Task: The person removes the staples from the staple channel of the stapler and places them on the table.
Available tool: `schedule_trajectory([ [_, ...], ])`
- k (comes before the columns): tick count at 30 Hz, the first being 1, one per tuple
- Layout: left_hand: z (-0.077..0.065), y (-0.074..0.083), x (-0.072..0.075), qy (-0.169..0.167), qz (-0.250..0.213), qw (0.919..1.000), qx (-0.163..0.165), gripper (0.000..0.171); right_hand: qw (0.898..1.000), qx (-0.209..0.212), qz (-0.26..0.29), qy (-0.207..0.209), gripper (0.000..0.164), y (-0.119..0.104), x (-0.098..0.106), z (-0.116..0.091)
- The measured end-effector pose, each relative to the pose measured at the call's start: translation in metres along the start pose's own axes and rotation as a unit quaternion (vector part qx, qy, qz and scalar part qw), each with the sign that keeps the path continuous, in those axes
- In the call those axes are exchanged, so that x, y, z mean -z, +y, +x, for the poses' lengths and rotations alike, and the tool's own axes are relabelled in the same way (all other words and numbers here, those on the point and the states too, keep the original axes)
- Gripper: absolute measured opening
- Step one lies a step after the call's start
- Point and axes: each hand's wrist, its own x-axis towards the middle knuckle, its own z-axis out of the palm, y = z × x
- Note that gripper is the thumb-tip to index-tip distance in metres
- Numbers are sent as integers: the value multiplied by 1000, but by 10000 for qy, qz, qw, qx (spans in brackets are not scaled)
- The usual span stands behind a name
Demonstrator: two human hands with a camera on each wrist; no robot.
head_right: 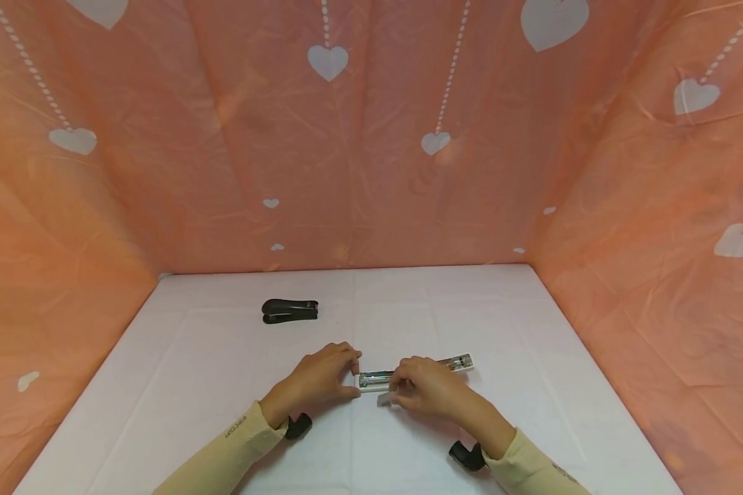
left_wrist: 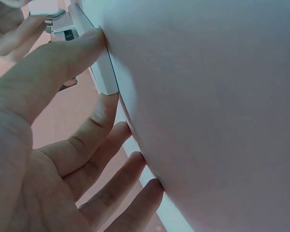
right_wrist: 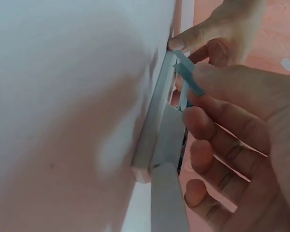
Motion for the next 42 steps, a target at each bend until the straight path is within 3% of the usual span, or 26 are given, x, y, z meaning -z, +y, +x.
schedule_trajectory([
  [16,1,1,-1,-66,30,9999,121,30,9907,224,-1341,17,14,-1,-8,-9],
  [33,2,-1,-1,6,18,10000,41,32,9880,385,-1474,263,17,-2,-11,-11],
  [42,-1,-5,7,-224,-246,9994,41,33,9887,364,-1365,494,12,-3,-7,-9],
])
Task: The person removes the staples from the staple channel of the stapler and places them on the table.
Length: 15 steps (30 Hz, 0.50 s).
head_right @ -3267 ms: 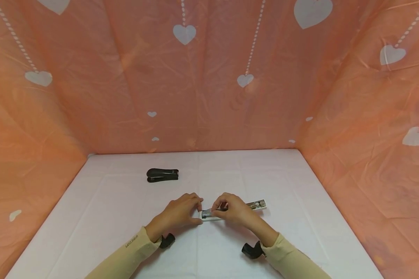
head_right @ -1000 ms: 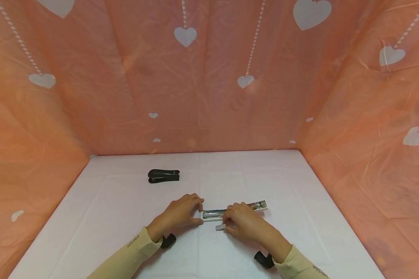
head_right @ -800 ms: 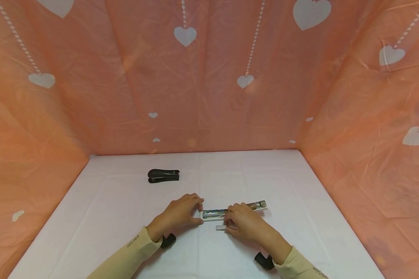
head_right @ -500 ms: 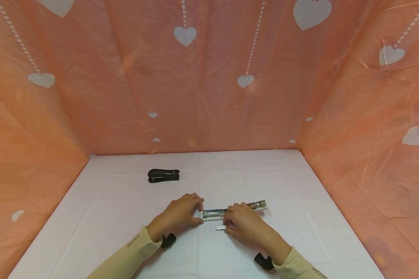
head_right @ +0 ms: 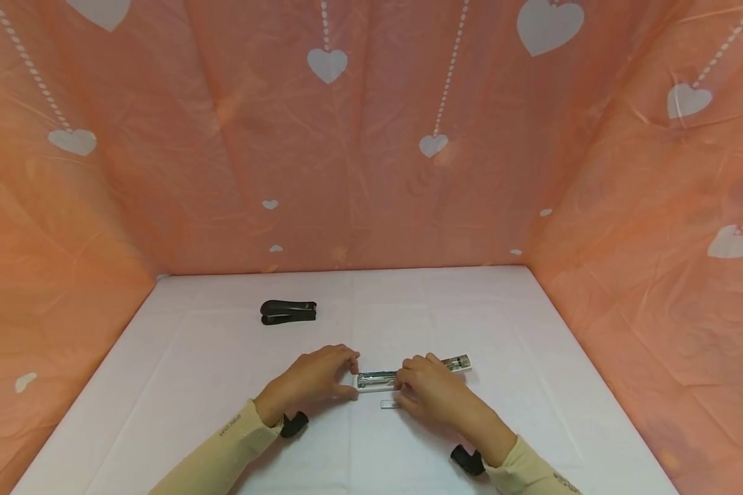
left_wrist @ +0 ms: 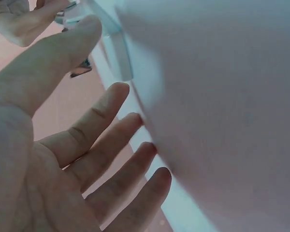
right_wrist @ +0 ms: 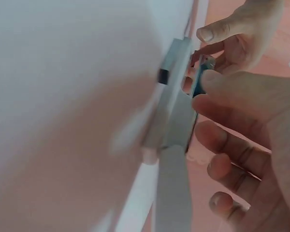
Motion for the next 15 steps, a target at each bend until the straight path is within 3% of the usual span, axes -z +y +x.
schedule_trajectory([
  [7,-6,-8,18,189,-246,9994,143,37,9983,251,477,242,12,5,8,21],
  [15,-17,-31,36,766,-405,9952,456,37,9968,322,608,417,22,1,13,52],
])
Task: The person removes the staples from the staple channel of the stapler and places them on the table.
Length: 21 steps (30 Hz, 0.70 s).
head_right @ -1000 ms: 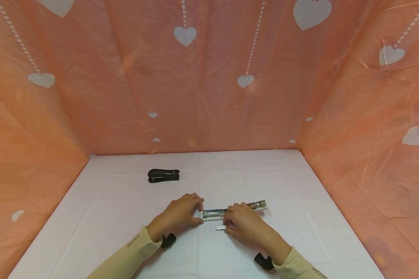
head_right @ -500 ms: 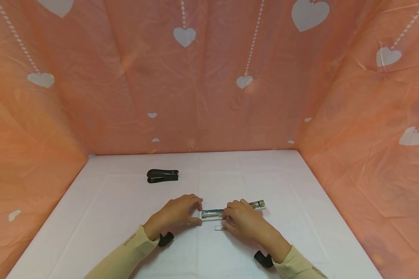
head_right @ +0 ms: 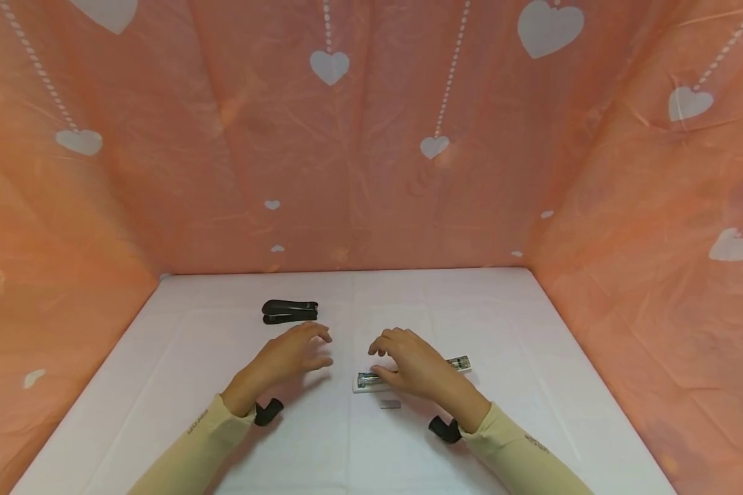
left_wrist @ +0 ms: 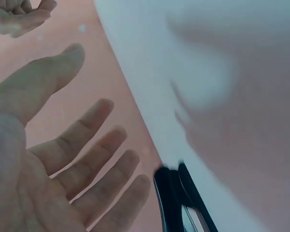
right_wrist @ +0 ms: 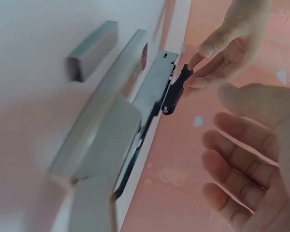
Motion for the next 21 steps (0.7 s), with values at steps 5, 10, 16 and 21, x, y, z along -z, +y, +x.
schedule_trajectory([
  [5,-7,-19,15,331,-69,9991,244,41,9998,-109,73,143,25,1,-3,19],
  [10,-16,-42,30,510,-272,9977,356,45,9993,-248,270,106,26,1,-4,36],
  [16,-22,-70,39,874,-583,9936,414,52,9976,-443,521,-58,32,-2,-4,56],
  [21,-21,-88,46,1178,-529,9901,546,62,9966,-513,619,-187,36,-3,-10,81],
])
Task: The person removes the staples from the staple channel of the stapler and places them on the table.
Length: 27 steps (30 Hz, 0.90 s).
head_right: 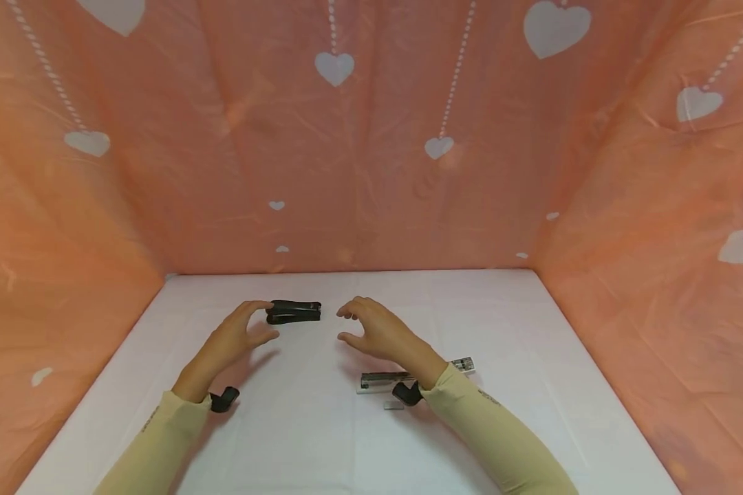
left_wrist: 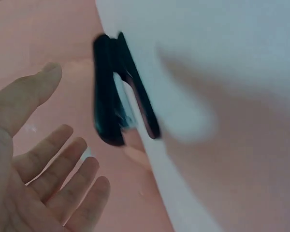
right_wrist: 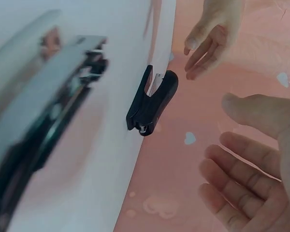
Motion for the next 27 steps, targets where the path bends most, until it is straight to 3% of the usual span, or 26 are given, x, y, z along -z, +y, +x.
schedule_trajectory([
  [12,23,-30,6,-383,129,9984,401,71,9999,53,107,-78,38,0,-16,48],
  [19,45,-42,10,-913,169,9955,212,69,9983,-140,474,-323,44,-2,-31,73],
  [25,58,-49,5,-1067,226,9940,-12,59,9965,-305,653,-416,49,-4,-43,90],
  [27,59,-51,4,-1123,170,9935,100,58,9960,-336,702,-436,49,-3,-48,95],
])
